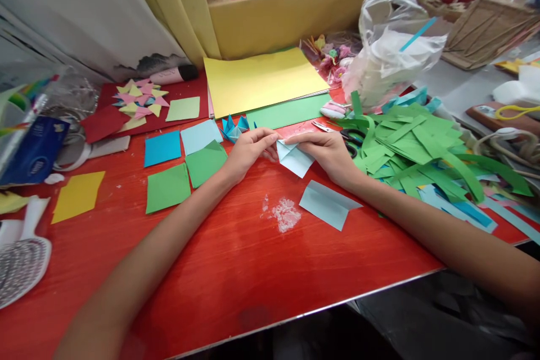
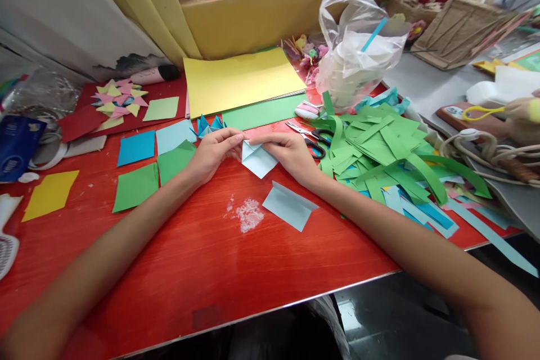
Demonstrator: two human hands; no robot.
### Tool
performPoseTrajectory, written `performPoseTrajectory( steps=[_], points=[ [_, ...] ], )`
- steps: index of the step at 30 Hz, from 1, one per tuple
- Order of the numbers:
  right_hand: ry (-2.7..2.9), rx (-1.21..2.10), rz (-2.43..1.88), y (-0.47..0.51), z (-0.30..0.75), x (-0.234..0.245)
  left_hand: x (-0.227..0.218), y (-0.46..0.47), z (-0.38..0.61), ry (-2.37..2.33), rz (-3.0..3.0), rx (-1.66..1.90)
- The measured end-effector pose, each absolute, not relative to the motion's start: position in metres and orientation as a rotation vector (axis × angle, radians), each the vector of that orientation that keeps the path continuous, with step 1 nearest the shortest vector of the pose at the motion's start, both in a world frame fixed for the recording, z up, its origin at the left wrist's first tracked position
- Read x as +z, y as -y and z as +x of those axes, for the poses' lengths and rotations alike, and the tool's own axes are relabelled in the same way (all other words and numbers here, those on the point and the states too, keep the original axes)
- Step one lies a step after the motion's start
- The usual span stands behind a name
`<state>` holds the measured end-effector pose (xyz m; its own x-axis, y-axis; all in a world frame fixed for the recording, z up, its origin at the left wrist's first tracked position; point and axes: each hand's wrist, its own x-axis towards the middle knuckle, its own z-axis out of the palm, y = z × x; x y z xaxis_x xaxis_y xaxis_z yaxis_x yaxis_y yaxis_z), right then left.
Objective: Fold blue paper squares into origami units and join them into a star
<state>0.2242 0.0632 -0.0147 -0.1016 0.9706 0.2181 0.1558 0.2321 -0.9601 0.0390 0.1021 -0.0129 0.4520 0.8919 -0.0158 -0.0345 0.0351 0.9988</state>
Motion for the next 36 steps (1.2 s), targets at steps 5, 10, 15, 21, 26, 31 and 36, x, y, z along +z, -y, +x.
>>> performPoseTrajectory(
  steps=[5, 10, 15, 21, 26, 31, 36],
  points=[
    [1.522, 0.976, -1.112, -0.0633, 0.2246, -0.0158, -0.0098, -0.0993, 0.0424, -0.925, 1.426, 0.789],
    [1.554, 0.973, -1.077, -0.0639, 0.2255, -0.0171, -0.0092, -0.0979, 0.0435, -0.969, 1.541, 0.739],
    [1.575, 0.991, -1.088, -0.064, 0.2256, -0.0165, -0.0125, -0.0981, 0.0422, -0.993, 1.628, 0.72],
    [1.569, 1.013, -1.102, -0.0648, 0.225, -0.016, -0.0168, -0.0986, 0.0396, -0.976, 1.673, 0.717],
    [1.613, 1.036, -1.084, -0.0647, 0.2243, -0.0157, -0.0151, -0.0971, 0.0377, -0.958, 1.702, 0.73],
    [1.315, 1.229, -1.082, -0.0679, 0.2244, -0.0195, -0.0128, -0.0963, 0.0374, -0.991, 1.601, 0.88],
    [1.223, 1.43, -0.968, -0.0684, 0.2203, -0.0215, -0.0135, -0.0978, 0.0372, -0.988, 1.457, 1.195]
  ],
)
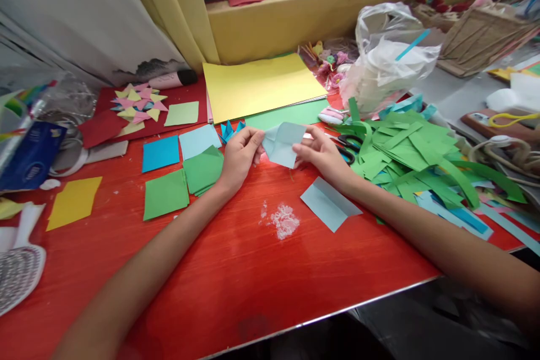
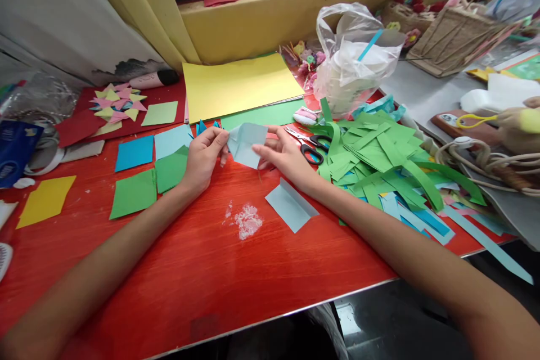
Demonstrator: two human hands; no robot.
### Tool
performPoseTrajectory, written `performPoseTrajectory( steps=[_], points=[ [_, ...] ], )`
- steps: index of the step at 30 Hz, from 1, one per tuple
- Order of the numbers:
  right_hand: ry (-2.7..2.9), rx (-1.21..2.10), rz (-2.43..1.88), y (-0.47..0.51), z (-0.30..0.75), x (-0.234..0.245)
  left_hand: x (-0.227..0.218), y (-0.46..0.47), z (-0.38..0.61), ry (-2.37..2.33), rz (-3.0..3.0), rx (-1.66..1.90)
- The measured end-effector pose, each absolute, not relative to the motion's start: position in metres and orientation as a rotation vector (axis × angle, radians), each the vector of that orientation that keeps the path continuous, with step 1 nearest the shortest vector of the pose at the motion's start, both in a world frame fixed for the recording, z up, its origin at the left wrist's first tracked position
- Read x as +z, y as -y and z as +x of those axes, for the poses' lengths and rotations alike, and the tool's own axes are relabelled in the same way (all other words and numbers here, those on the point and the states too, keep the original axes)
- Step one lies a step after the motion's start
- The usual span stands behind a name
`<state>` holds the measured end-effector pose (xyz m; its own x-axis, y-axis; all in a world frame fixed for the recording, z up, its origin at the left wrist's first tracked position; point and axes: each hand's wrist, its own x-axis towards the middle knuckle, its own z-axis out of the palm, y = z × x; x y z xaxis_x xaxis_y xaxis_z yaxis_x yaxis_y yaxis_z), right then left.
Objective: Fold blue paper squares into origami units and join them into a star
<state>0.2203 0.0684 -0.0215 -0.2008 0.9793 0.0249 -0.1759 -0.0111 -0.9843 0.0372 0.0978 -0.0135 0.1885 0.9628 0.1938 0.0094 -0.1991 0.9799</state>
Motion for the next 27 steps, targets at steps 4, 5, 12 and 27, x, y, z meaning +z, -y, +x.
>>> performPoseTrajectory(
  steps=[4, 5, 12, 27],
  points=[
    [1.597, 1.452, -0.978, -0.063, 0.219, -0.018, -0.013, -0.098, 0.037, -0.964, 1.394, 1.209],
    [1.645, 1.454, -1.005, -0.063, 0.219, -0.017, -0.012, -0.098, 0.037, -0.957, 1.374, 1.185],
    [1.391, 1.381, -0.955, -0.065, 0.22, -0.017, -0.01, -0.095, 0.04, -0.921, 1.344, 0.959],
    [1.382, 1.306, -1.125, -0.063, 0.221, -0.015, -0.016, -0.079, 0.049, -0.944, 1.648, 0.876]
  ],
)
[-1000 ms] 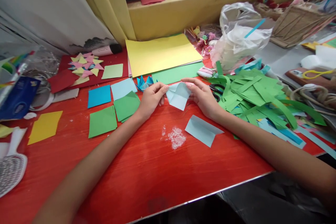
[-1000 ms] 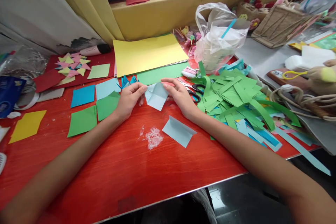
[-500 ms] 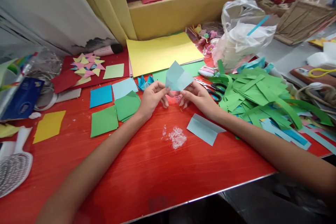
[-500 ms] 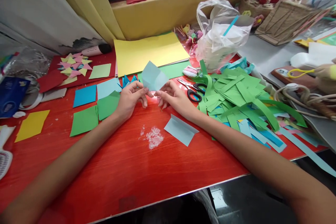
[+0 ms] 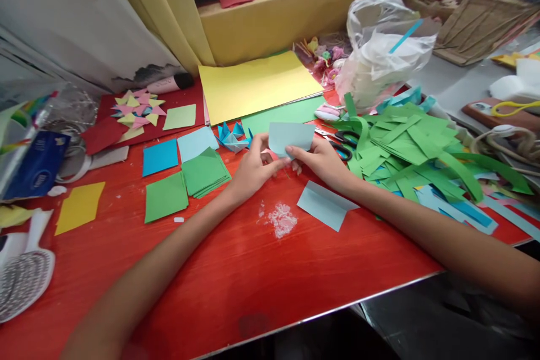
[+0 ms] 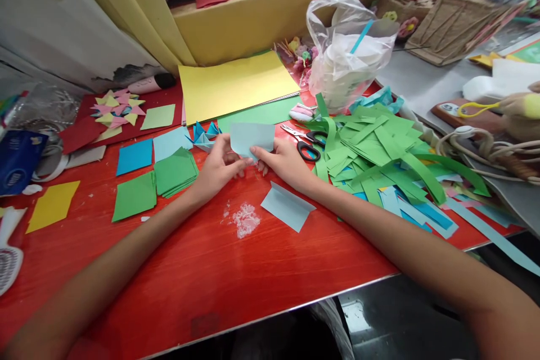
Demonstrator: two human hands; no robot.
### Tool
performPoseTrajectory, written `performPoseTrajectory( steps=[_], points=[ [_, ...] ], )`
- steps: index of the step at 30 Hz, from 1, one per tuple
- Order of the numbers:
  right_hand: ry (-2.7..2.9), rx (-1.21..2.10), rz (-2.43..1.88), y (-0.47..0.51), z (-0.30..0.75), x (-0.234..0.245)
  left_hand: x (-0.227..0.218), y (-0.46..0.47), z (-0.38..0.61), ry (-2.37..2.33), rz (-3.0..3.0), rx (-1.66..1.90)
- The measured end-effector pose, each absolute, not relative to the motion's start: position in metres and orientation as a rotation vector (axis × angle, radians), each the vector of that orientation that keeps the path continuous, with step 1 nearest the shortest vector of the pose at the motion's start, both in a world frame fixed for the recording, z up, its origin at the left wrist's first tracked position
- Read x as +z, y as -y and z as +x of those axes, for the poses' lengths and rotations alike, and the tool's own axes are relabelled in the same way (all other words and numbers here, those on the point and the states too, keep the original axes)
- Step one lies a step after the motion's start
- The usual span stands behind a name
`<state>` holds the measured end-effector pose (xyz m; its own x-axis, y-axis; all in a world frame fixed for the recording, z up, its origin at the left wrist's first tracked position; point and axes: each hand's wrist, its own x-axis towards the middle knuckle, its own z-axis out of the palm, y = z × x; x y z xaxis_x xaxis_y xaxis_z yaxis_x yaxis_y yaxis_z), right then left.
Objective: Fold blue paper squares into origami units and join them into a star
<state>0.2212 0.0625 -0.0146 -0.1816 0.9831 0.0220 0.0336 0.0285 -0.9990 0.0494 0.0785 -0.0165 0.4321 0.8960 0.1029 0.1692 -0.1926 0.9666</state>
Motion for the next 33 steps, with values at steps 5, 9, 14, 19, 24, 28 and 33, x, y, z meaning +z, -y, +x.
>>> performPoseTrajectory(
  steps=[5, 9, 14, 19, 24, 28, 33],
  points=[
    [1.325, 1.389, -1.093, -0.0636, 0.2215, -0.0154, -0.0193, -0.0792, 0.0459, -0.804, 1.773, 1.068],
    [1.326, 1.434, -1.061, -0.0633, 0.2221, -0.0142, -0.0194, -0.0782, 0.0453, -0.844, 1.956, 1.191],
    [1.25, 1.469, -1.027, -0.0639, 0.2219, -0.0123, -0.015, -0.0772, 0.0462, -0.909, 1.958, 1.08],
    [1.185, 1.52, -1.001, -0.0662, 0.2223, -0.0148, -0.0168, -0.08, 0.045, -0.959, 1.855, 1.085],
    [1.195, 1.548, -0.992, -0.0672, 0.2226, -0.0151, -0.0211, -0.0821, 0.0441, -0.97, 1.879, 1.111],
    [1.232, 1.573, -1.006, -0.0669, 0.223, -0.0138, -0.0227, -0.0835, 0.0443, -0.972, 1.96, 1.139],
    [1.272, 1.573, -1.039, -0.067, 0.2233, -0.0131, -0.0216, -0.0835, 0.0447, -0.988, 2.018, 1.144]
  ],
)
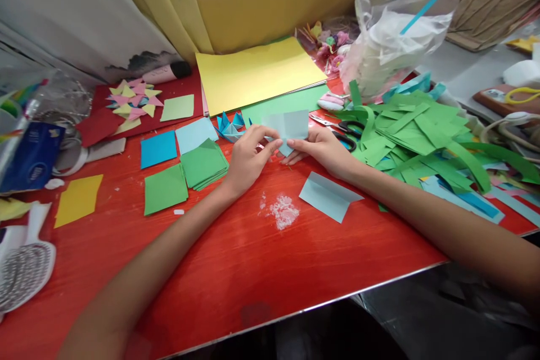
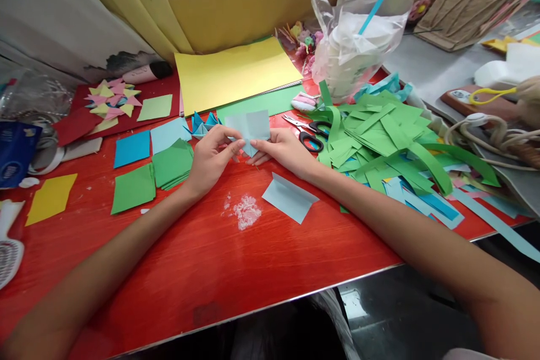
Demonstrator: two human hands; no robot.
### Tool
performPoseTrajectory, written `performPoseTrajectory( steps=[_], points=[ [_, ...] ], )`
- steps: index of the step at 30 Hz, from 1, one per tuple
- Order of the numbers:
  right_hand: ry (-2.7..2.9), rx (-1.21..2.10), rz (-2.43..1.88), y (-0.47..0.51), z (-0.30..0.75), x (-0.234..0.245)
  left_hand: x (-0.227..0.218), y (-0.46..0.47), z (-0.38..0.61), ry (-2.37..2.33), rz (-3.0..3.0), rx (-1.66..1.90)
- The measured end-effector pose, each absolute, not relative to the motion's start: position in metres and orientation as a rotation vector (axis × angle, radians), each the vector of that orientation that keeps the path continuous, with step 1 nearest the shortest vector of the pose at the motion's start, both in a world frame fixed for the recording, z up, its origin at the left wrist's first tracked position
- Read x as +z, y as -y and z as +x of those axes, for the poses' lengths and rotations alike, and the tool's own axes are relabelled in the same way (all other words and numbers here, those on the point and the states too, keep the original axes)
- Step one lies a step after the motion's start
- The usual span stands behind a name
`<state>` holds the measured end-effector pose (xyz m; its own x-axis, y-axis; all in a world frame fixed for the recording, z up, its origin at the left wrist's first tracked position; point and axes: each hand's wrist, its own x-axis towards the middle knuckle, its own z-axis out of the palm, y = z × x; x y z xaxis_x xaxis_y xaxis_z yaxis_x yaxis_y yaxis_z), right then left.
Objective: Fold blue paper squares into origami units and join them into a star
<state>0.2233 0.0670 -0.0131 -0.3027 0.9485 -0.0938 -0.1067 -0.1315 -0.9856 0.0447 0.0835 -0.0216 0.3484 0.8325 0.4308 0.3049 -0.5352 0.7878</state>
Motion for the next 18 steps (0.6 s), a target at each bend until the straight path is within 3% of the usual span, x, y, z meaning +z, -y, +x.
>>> performPoseTrajectory(
  steps=[18],
  points=[
    [1.265, 1.578, -1.06, -0.0662, 0.2226, -0.0127, -0.0193, -0.0816, 0.0456, -1.006, 2.107, 1.139]
  ],
)
